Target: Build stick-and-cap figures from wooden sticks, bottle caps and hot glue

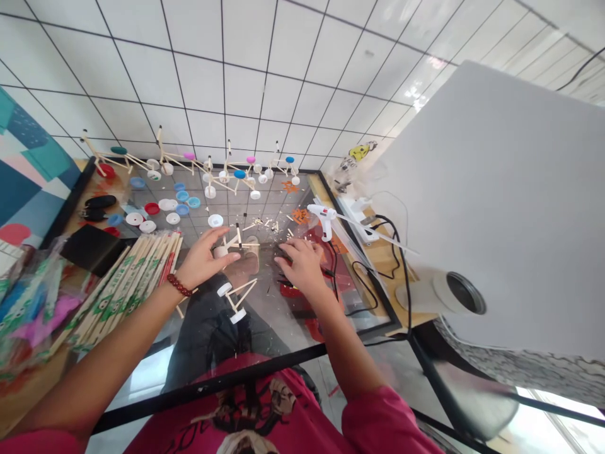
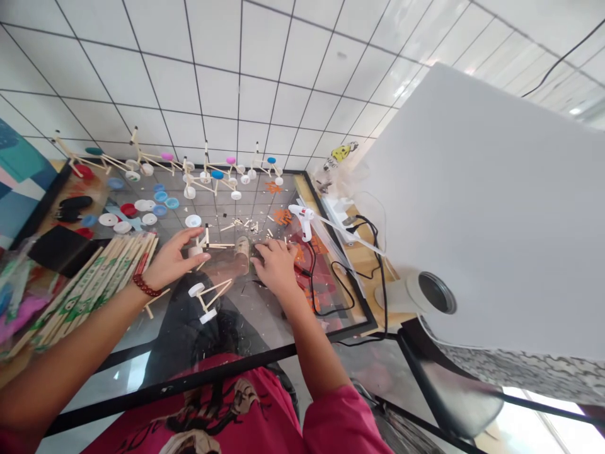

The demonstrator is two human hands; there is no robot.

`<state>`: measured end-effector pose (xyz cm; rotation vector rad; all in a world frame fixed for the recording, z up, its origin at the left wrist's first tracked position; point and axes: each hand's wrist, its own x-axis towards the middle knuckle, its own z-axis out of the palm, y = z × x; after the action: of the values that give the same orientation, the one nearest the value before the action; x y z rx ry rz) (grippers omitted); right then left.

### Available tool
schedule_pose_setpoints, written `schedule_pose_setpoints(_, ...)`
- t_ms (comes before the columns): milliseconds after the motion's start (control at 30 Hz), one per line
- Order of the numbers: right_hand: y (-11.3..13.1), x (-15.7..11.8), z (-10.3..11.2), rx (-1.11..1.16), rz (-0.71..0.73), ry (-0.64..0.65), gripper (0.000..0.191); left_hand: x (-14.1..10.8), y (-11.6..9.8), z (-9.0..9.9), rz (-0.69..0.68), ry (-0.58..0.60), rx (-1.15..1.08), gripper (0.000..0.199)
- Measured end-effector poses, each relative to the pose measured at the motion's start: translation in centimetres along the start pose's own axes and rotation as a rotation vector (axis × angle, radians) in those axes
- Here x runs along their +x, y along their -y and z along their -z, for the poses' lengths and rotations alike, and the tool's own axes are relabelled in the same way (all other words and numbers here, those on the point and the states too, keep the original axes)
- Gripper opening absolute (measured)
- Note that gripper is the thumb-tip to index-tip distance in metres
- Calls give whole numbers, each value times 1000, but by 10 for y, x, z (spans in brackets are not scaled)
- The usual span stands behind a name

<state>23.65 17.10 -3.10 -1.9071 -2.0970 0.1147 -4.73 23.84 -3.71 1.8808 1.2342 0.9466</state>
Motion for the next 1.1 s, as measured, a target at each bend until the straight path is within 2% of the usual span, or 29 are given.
schedule_pose_setpoints(133,-17,-18,3,-31,-36,26,29,-2,0,2,11,18,16,73)
schedule_pose_setpoints(200,-25,-23,1,-42,-57,21,31,-2,1,3,81,0,-43,70)
schedule_pose_setpoints(300,-34,-26,-2,-69,-74,-6,33,-3,4,7,193,-34,-162,77)
schedule_pose_setpoints(400,-34,-25,0,-64,-70,-41,32,-7,2,16,265,-89,-240,80)
schedule_pose_setpoints(533,-12,-11,4,17,35,-18,25,-16,-6,28,329,-204,-400,74)
schedule_pose_setpoints(633,18,13,-2,85,234,102,28,-23,-13,32,355,-308,-501,69)
schedule_pose_setpoints(767,52,54,-19,109,423,236,29,-29,-17,33,391,-356,-599,67)
schedule_pose_setpoints(867,57,79,-25,57,338,222,27,-34,-15,33,373,-466,-680,58)
schedule_pose_setpoints(967,58,88,-22,17,220,161,31,-40,-11,33,352,-607,-736,49)
schedule_pose_setpoints(1100,80,81,-21,56,331,210,21,-43,-10,38,302,-791,-814,52)
